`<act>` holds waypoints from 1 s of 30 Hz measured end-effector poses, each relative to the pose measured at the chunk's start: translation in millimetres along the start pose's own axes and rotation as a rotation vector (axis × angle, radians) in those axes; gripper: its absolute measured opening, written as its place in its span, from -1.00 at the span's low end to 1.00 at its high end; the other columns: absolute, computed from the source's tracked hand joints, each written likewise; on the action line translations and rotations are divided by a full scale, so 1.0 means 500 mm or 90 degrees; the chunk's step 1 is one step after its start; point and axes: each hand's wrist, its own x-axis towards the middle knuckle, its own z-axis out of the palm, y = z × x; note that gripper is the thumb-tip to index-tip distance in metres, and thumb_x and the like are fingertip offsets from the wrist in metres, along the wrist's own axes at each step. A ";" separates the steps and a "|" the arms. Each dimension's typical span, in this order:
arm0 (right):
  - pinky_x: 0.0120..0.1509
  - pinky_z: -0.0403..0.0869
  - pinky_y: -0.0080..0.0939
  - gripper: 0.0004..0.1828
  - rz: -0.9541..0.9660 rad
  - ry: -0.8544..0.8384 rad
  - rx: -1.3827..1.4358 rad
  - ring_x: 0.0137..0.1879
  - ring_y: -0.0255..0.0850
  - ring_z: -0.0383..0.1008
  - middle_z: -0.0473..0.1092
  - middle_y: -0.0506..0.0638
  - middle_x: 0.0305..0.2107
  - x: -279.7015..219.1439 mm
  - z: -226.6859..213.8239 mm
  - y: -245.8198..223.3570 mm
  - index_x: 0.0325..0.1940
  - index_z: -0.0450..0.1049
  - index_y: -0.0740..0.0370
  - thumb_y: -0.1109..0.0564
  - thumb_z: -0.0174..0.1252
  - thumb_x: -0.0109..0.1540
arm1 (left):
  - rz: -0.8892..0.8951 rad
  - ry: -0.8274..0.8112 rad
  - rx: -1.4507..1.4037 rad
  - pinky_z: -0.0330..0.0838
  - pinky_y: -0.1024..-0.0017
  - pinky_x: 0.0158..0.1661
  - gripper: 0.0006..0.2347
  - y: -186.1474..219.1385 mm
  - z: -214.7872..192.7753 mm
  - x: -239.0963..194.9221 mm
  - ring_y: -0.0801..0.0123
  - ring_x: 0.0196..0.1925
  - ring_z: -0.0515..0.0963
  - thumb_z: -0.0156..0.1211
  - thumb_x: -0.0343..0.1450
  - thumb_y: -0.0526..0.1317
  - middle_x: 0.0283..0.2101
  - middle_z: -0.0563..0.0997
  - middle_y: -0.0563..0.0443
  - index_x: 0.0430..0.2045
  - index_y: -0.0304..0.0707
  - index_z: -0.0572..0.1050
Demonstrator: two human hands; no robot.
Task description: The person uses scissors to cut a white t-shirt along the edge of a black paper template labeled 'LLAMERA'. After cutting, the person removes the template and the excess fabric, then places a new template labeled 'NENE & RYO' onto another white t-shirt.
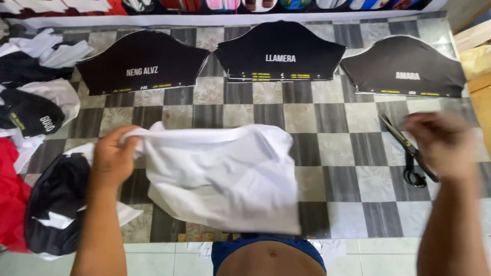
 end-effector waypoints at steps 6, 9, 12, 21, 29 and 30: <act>0.24 0.53 0.20 -0.67 0.109 -0.212 -0.067 0.13 0.24 0.73 0.74 0.15 -0.07 0.002 0.397 0.189 0.22 0.78 0.04 -0.03 0.42 0.40 | 0.006 -0.107 0.227 0.61 -0.13 0.26 -0.55 -0.010 0.016 -0.051 -0.18 0.24 0.73 0.53 0.47 0.04 0.06 0.79 -0.19 0.28 0.05 0.68; 0.29 0.55 0.35 -0.46 0.101 -0.237 -0.078 0.19 0.31 0.70 0.72 0.21 -0.01 0.020 0.576 0.185 0.39 0.66 0.11 -0.11 0.39 0.37 | 0.001 -0.213 0.388 0.67 -0.10 0.26 -0.47 0.003 -0.023 -0.074 -0.14 0.24 0.75 0.47 0.44 -0.02 0.10 0.72 -0.10 0.39 0.20 0.55; 0.42 0.53 0.39 -0.32 0.090 -0.240 -0.239 0.32 0.24 0.63 0.63 0.10 0.16 0.024 0.646 0.081 0.54 0.55 -0.09 -0.23 0.39 0.35 | 0.026 -0.232 0.490 0.73 0.07 0.23 -0.61 -0.062 -0.045 -0.087 0.04 0.26 0.77 0.32 0.51 -0.05 0.17 0.65 0.10 0.29 0.34 0.54; 0.27 0.60 0.48 -0.65 0.189 -0.231 -0.235 0.19 0.39 0.68 0.70 0.22 -0.04 0.084 0.559 0.256 0.26 0.70 -0.03 -0.06 0.26 0.42 | -0.040 -0.049 0.353 0.66 0.06 0.24 -0.74 -0.271 -0.092 -0.032 -0.02 0.26 0.75 0.22 0.70 0.05 0.07 0.80 -0.06 0.19 0.16 0.73; 0.06 0.64 0.41 -0.80 -0.080 -0.064 -0.365 -0.02 0.40 0.70 0.66 0.23 -0.23 0.204 0.294 0.220 0.14 0.75 -0.05 -0.02 0.28 0.50 | -0.040 -0.164 0.216 0.56 -0.17 0.29 -0.53 -0.068 -0.035 0.078 -0.45 0.28 0.70 0.55 0.42 0.10 -0.03 0.79 -0.61 0.13 -0.14 0.75; 0.00 0.56 0.34 -0.84 -0.134 -0.039 -0.374 -0.08 0.36 0.65 0.64 0.22 -0.22 0.227 0.264 0.213 0.02 0.71 0.05 0.06 0.23 0.50 | -0.001 -0.236 0.367 0.61 -0.13 0.21 -0.43 -0.044 -0.029 0.109 -0.35 0.24 0.73 0.48 0.41 0.23 0.10 0.77 -0.43 0.28 0.03 0.63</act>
